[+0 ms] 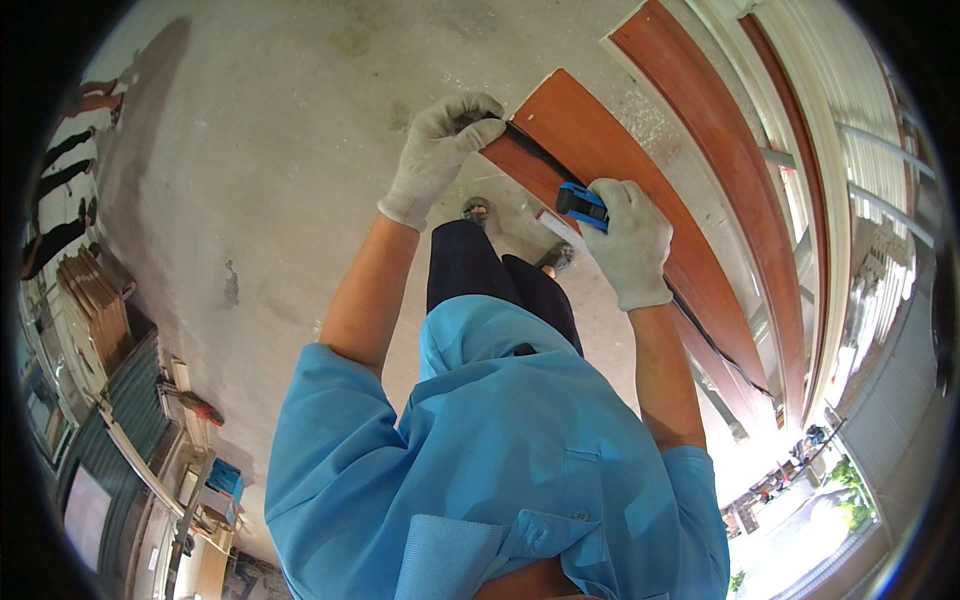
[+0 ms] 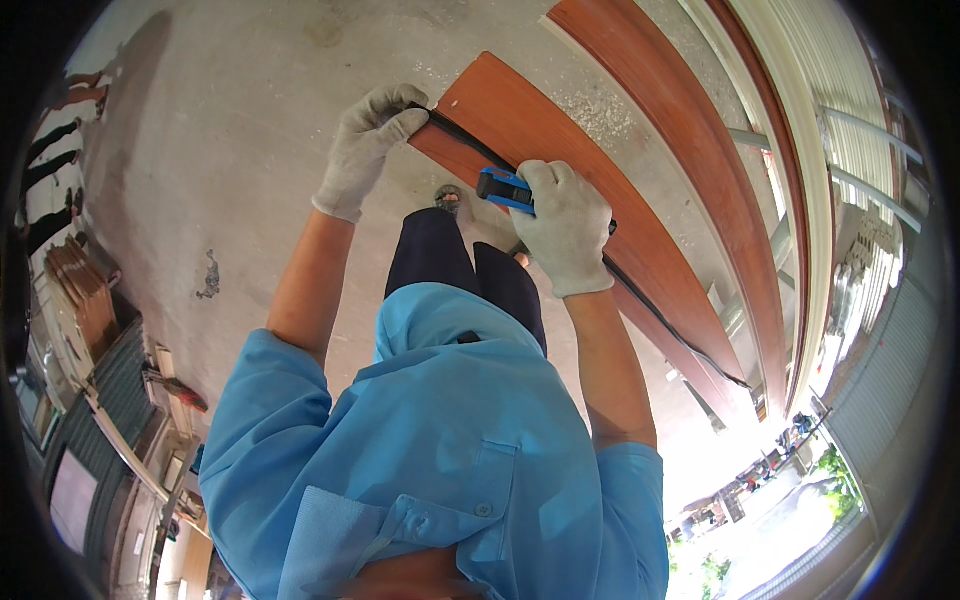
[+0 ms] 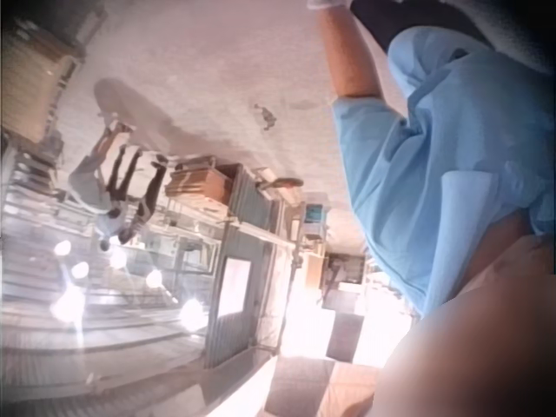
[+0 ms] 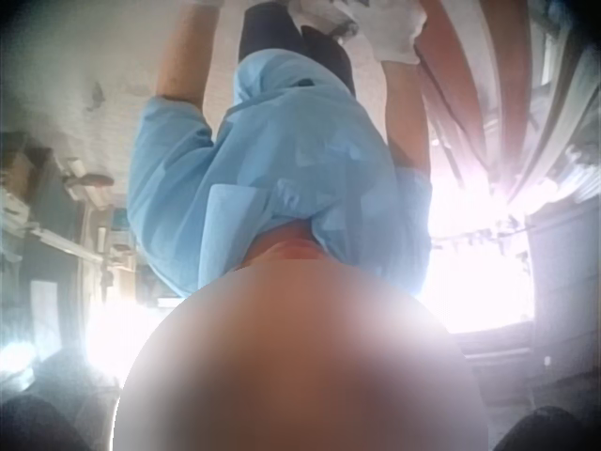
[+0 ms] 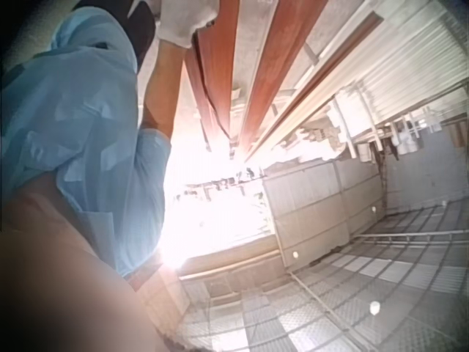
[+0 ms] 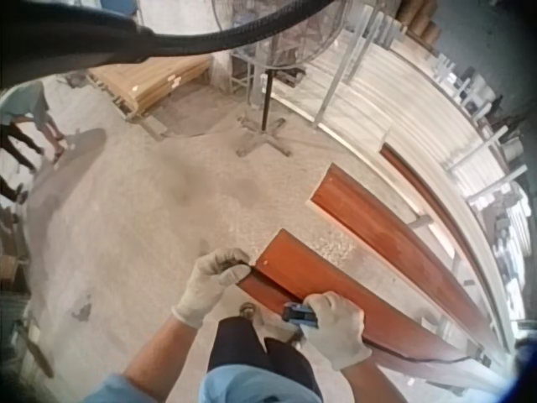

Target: The person places a black cable along the length of long, reddish-brown wooden planks. They use a blue utility knife to cut the cable to size and then press it into a groove on the wood. The person handles several planks one at a time, repeating the process.

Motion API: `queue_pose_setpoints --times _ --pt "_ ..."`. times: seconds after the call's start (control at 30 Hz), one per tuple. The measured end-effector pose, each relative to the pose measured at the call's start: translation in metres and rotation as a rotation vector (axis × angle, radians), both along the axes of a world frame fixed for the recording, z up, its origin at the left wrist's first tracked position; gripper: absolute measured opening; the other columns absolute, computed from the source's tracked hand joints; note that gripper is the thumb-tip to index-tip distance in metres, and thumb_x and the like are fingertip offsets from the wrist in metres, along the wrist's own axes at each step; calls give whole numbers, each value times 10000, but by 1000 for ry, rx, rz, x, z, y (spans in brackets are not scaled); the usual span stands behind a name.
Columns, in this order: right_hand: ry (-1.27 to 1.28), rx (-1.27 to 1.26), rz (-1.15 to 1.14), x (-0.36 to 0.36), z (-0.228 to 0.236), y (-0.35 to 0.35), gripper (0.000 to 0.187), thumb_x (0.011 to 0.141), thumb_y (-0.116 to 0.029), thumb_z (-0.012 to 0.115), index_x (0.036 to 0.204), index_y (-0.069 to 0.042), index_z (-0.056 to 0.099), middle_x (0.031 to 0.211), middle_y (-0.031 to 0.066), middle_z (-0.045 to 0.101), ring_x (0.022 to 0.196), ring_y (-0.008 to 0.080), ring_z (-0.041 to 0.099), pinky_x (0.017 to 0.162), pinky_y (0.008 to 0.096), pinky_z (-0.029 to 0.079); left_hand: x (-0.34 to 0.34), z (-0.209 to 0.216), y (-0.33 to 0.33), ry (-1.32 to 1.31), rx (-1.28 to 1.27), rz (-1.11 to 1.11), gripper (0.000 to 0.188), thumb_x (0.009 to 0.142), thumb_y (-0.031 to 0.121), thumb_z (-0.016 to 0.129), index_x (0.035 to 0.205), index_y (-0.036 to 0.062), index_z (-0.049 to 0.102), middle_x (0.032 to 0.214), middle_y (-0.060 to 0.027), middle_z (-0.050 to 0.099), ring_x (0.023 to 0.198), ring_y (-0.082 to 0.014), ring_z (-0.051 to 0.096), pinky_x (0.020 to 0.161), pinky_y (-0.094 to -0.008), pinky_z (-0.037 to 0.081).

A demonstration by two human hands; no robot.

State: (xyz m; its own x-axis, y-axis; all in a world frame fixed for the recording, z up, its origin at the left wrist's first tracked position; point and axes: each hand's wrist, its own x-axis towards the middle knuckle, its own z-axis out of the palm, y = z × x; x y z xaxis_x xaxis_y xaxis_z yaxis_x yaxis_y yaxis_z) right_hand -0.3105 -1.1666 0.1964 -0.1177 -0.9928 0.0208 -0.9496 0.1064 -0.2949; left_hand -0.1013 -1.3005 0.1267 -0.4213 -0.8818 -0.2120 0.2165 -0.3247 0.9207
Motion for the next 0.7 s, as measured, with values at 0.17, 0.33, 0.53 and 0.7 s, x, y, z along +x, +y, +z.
queue_pose_setpoints --times 0.17,0.33,0.53,0.7 --pt "-11 31 -19 2 3 -7 295 745 -168 805 1003 -152 662 918 52 685 846 272 687 715 397 550 -5 -10 1 61 -9 -5 148 950 82 725 1090 41 701 1051 20 686 982 -75 621 899 -251 494" --pt "-37 0 29 9 8 -32 424 761 -230 819 1141 -175 639 1015 47 671 869 261 706 710 387 569 -7 -12 3 60 6 4 147 964 92 714 1102 42 699 1063 18 688 997 -76 627 923 -248 490" --pt "-69 -33 174 16 12 -82 664 758 -317 833 1371 -227 595 1443 110 543 1099 322 692 908 429 581 -9 -8 3 135 34 -7 158 956 84 707 1098 16 688 1006 9 680 940 -78 613 859 -238 498" --pt "125 74 348 8 15 -110 659 749 -366 816 1364 -255 608 1478 166 510 1095 368 691 913 456 583 -9 -12 5 156 40 18 175 967 95 696 1114 3 681 999 1 681 936 -77 607 852 -233 492"
